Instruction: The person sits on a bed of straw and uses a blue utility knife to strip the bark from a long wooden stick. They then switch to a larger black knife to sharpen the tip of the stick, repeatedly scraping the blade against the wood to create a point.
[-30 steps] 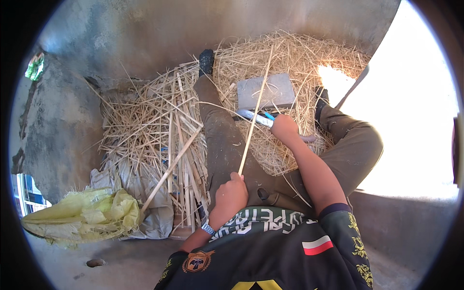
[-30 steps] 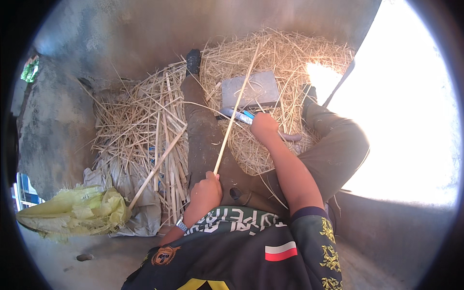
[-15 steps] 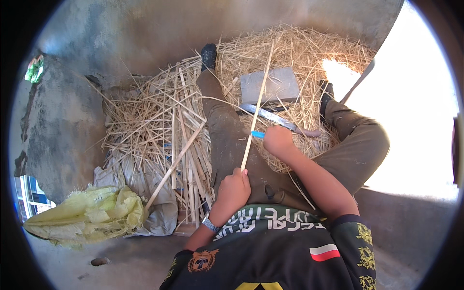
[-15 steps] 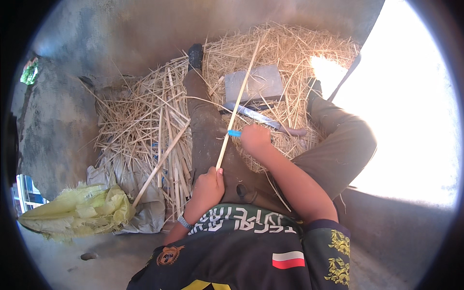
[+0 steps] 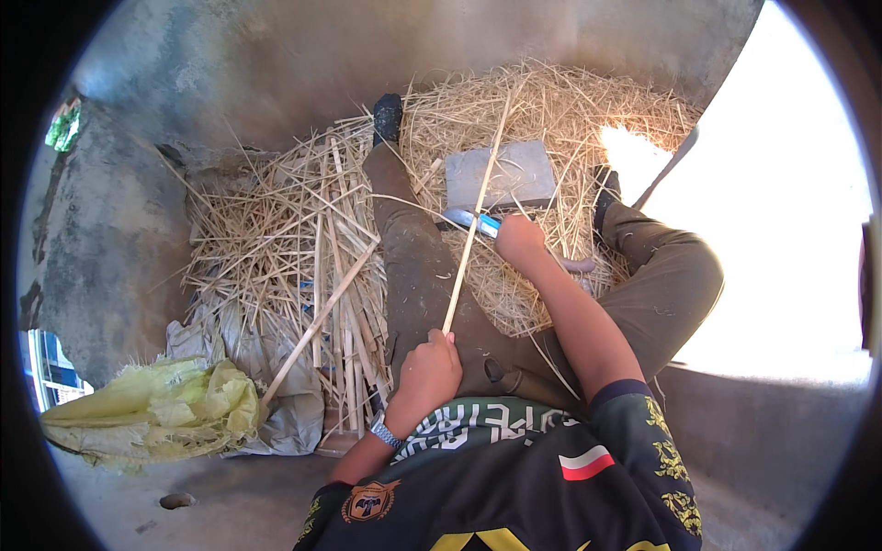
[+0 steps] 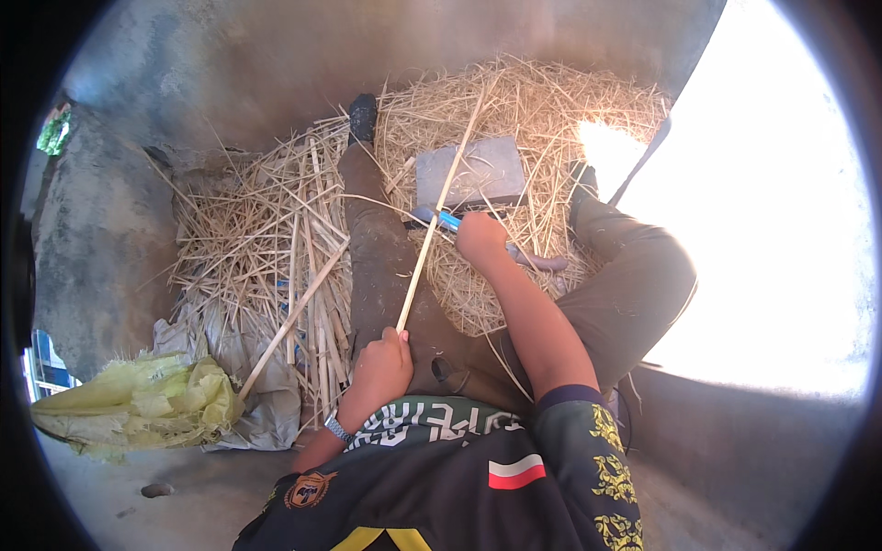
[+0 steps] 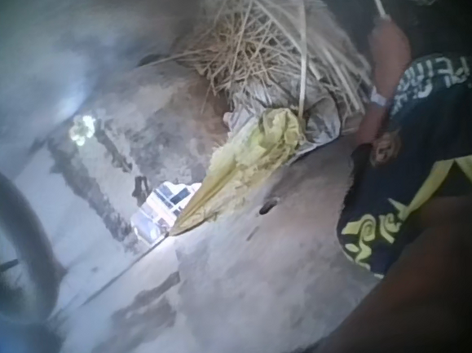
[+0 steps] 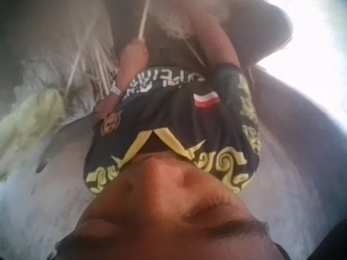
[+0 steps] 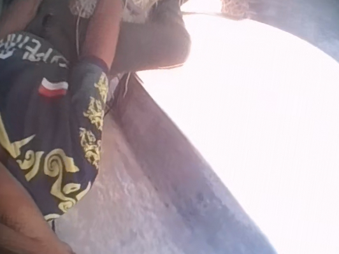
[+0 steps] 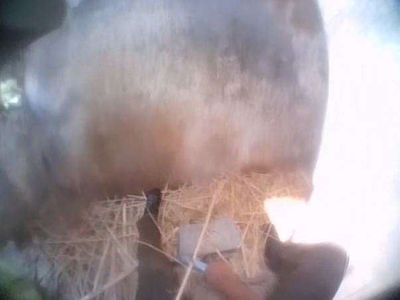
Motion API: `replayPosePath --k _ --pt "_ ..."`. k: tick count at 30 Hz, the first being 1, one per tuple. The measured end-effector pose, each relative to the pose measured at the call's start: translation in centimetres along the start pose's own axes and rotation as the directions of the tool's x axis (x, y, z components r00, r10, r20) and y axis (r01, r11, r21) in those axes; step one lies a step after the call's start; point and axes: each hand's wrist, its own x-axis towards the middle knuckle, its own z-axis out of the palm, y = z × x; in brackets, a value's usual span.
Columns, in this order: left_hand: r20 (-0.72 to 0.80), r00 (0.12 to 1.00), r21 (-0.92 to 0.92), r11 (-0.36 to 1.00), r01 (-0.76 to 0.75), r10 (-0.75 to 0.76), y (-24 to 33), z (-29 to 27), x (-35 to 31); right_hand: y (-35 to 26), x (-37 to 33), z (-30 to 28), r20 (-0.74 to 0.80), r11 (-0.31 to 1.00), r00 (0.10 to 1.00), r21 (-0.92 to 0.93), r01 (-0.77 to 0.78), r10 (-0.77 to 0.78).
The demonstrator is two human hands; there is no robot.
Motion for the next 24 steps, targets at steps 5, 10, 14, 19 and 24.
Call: replayPosePath --k 5,10,14,19,24 --pt "0.076 0.997 -0.438 0.899 0.007 0.03 -4.4 1.4 1.5 -2.2 -4.0 -0.5 0.151 0.977 0.971 -0.074 0.2 -0.187" --pt "0.401 0.894 -0.643 0.634 0.43 -0.199 -3.4 -0.9 1.7 -2.5 -4.6 1.4 0.083 0.968 0.967 -0.049 0.247 -0.242" --pt "0.106 0.991 -0.549 0.826 0.13 -0.086 -4.6 1.3 2.0 -3.1 -3.1 2.4 0.012 0.97 0.971 -0.038 0.24 -0.239" --pt "0.015 0.999 -0.424 0.905 0.035 -0.031 -3.0 0.3 0.3 -0.6 0.3 2.1 -0.05 0.997 0.998 0.075 -0.019 0.022" --pt "0.064 0.995 -0.423 0.905 -0.041 0.075 -1.3 -1.3 -0.8 2.4 -0.4 2.3 0.013 0.928 0.962 0.26 -0.268 0.274"
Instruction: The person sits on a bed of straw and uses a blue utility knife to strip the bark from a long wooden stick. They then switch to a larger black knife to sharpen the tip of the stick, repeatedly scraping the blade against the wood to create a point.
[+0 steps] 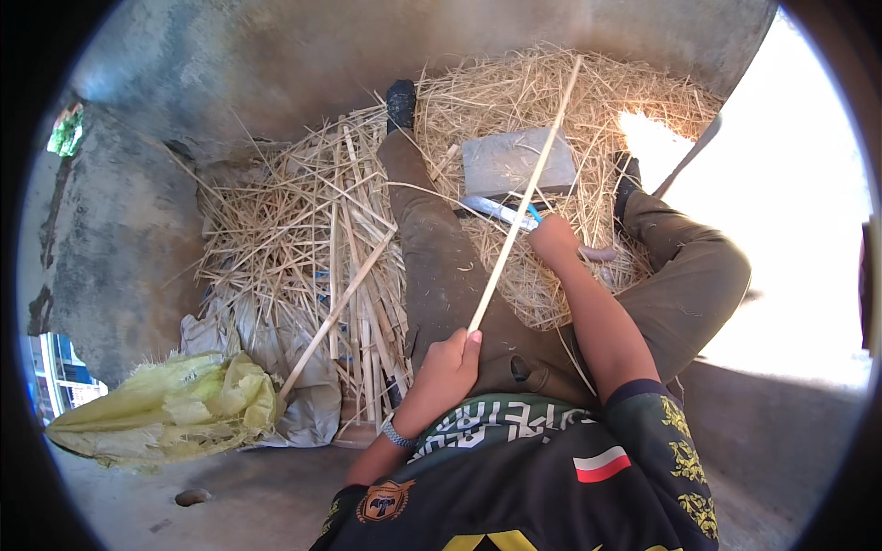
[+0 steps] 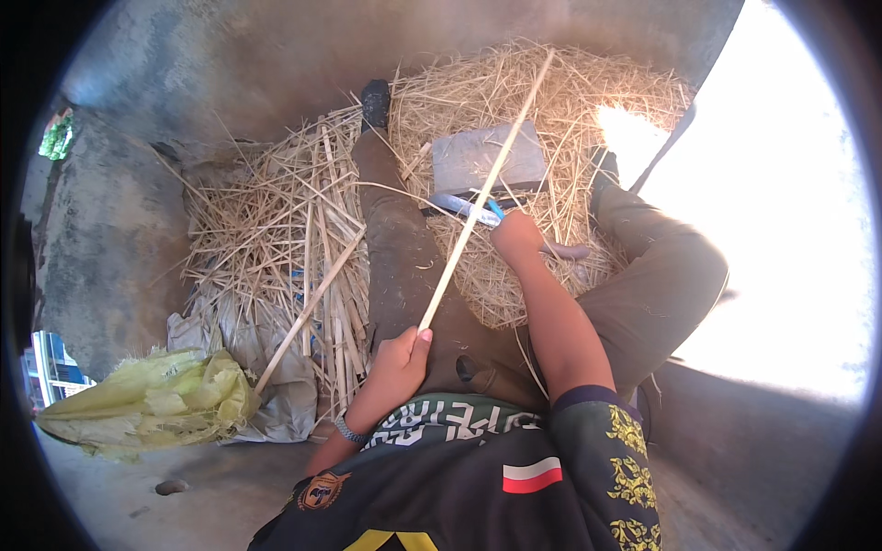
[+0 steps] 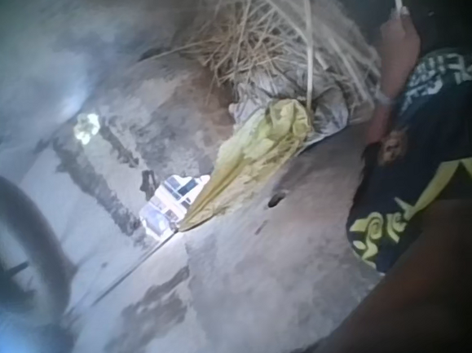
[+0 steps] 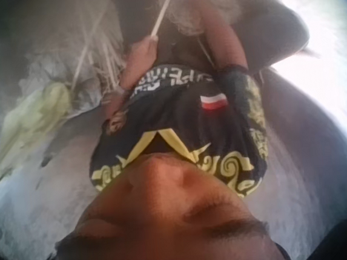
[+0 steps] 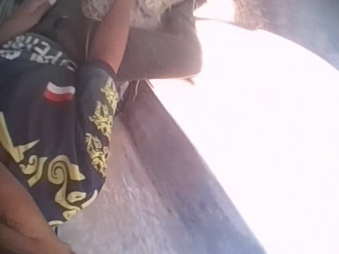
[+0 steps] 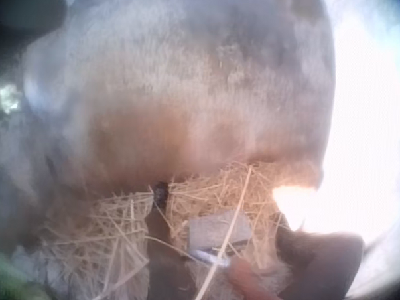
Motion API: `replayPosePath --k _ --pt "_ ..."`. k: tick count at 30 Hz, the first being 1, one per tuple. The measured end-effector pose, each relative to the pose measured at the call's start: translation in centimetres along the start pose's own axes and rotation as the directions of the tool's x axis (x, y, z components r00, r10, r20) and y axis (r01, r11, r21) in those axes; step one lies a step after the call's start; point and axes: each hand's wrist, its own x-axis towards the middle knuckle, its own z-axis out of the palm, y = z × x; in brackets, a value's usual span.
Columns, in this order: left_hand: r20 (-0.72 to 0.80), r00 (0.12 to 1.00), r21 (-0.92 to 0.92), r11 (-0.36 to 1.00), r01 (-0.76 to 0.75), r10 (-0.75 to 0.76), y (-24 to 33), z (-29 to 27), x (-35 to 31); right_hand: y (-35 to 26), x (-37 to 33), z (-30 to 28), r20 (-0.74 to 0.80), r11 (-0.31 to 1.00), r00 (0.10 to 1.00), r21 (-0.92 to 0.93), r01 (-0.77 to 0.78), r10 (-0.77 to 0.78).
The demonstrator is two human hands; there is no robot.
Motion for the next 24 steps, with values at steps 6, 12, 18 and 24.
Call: replayPosePath --k 6,12,18,24 --pt "0.201 0.969 -0.276 0.941 0.195 -0.142 -1.7 -0.5 1.6 0.3 1.3 -0.1 -0.041 0.943 0.983 0.293 -0.157 0.176" --pt "0.155 0.987 -0.172 0.982 0.072 -0.045 -1.3 0.1 2.0 5.4 4.3 2.1 0.099 0.526 0.829 0.729 -0.437 0.551" --pt "0.038 0.996 0.06 0.994 -0.087 0.085 -0.8 0.3 1.7 -0.2 -1.9 -1.4 0.008 0.969 0.988 -0.195 0.153 -0.154" --pt "0.018 1.0 0.257 0.966 -0.028 0.024 2.4 0.3 1.1 -2.0 -8.2 -5.9 0.314 0.764 0.884 -0.451 0.46 -0.347"
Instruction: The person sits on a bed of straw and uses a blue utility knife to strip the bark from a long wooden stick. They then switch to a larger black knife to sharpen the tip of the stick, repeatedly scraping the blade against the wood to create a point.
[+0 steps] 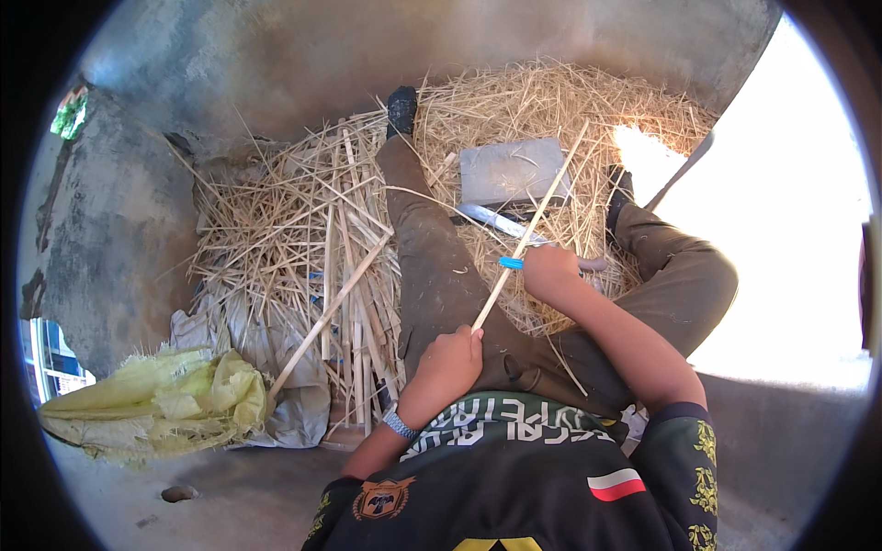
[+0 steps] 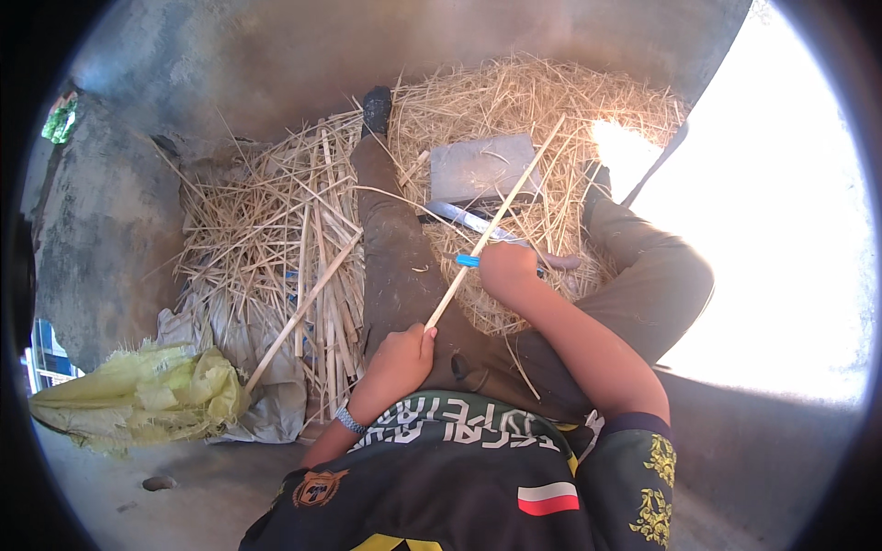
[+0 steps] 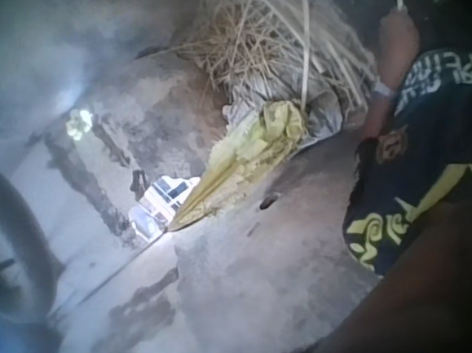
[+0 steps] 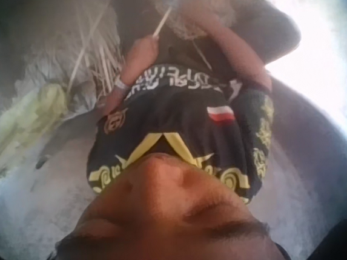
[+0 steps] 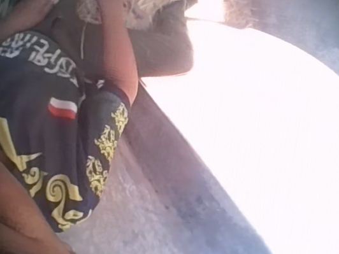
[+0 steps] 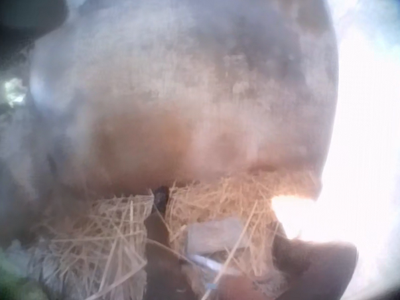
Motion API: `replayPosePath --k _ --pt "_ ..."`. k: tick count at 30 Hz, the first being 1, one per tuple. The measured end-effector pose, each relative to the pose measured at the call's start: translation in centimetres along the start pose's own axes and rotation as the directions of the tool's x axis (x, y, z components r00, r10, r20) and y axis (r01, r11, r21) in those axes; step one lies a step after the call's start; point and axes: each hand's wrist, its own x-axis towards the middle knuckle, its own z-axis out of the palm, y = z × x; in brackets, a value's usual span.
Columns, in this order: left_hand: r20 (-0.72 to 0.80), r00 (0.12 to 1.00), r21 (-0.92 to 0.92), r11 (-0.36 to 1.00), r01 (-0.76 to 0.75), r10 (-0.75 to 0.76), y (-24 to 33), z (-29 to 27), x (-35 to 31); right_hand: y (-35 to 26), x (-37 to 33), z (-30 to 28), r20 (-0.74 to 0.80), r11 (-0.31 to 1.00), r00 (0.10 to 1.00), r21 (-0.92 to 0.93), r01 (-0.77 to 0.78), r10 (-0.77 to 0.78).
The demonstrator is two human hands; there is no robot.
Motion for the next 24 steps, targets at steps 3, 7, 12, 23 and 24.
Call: replayPosePath --k 3,7,12,23,24 --pt "-0.005 1.0 0.064 0.998 0.016 -0.016 0.2 0.4 -0.1 -0.1 -3.5 0.6 0.047 0.999 0.998 -0.007 0.051 -0.051" --pt "-0.012 1.0 0.157 0.987 0.029 -0.027 0.7 0.6 -0.2 -0.4 -4.2 1.6 0.029 0.999 0.999 0.034 0.037 -0.038" --pt "-0.027 1.0 0.162 0.987 0.016 -0.011 -0.2 1.4 0.6 -0.1 -0.7 2.6 -0.022 0.998 0.999 0.05 -0.032 0.033" --pt "-0.011 1.0 -0.051 0.999 0.001 -0.001 -2.4 1.5 0.5 -0.3 -0.9 3.0 -0.031 0.997 0.999 0.079 -0.019 0.022" --pt "0.0 1.0 -0.129 0.991 -0.015 0.015 -3.0 1.4 1.0 -0.8 -1.8 2.8 -0.01 0.995 1.0 0.095 0.013 -0.012"
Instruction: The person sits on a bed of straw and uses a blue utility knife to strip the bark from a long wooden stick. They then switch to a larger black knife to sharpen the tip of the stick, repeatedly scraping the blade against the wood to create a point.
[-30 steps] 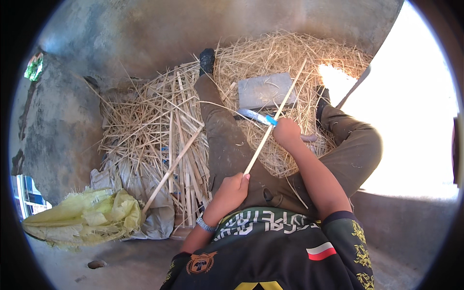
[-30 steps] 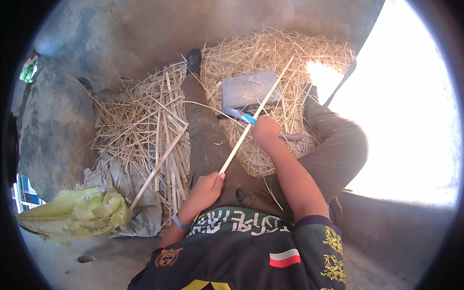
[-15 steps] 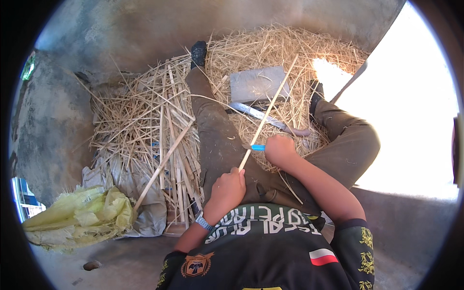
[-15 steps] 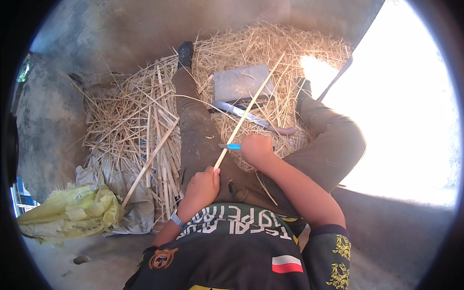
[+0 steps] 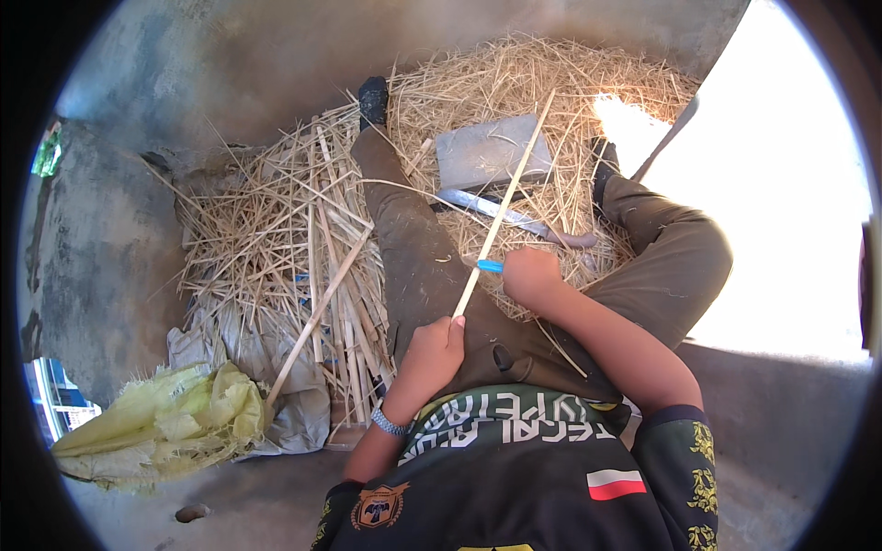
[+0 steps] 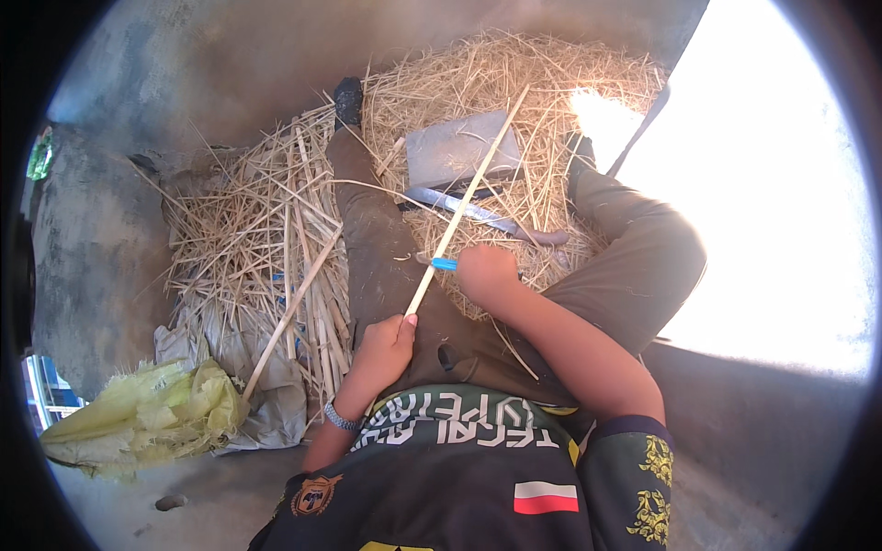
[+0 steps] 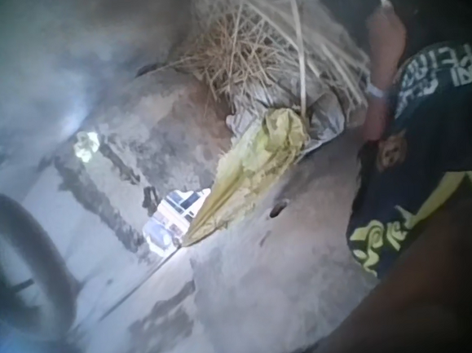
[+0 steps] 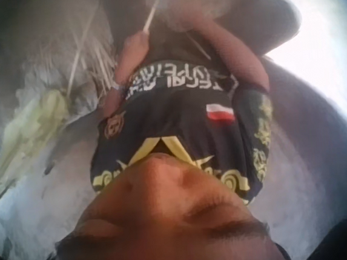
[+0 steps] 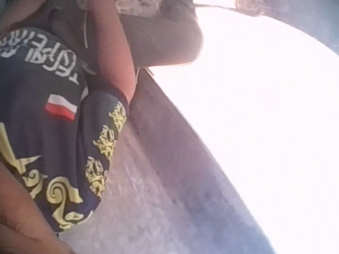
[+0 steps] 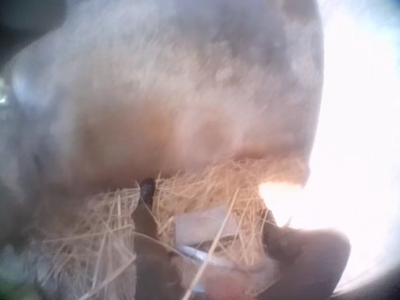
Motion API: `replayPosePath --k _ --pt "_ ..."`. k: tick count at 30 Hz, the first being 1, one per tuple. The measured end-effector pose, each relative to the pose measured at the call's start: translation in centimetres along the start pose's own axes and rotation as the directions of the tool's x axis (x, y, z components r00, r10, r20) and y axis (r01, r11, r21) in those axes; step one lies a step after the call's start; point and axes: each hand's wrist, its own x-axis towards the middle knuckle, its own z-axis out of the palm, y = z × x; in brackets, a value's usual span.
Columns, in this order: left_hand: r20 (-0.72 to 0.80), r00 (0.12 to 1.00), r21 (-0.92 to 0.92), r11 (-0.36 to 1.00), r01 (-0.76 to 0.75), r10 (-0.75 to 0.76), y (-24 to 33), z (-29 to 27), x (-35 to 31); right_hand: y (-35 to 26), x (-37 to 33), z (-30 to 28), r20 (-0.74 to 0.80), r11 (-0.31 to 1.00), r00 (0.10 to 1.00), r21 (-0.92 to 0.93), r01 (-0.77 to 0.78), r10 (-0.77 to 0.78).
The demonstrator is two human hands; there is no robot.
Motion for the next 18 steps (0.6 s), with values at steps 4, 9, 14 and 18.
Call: replayPosePath --k 4,9,14,18 --pt "-0.052 0.999 0.102 0.995 0.002 0.003 0.8 0.5 -0.3 0.0 -0.7 1.0 -0.064 0.993 0.994 -0.077 0.088 -0.093" --pt "-0.044 0.997 0.228 0.971 0.066 -0.057 2.6 0.8 -0.4 3.1 3.2 0.4 -0.129 0.991 0.982 0.013 -0.135 0.136" --pt "-0.028 0.999 0.186 0.982 0.036 -0.031 2.0 0.3 -0.5 4.6 4.1 -0.5 -0.047 0.985 0.986 0.067 -0.159 0.162" --pt "-0.013 1.0 0.071 0.997 -0.007 0.008 0.5 -0.1 -0.1 0.2 0.2 0.3 -0.006 0.999 0.999 -0.02 0.038 -0.038"
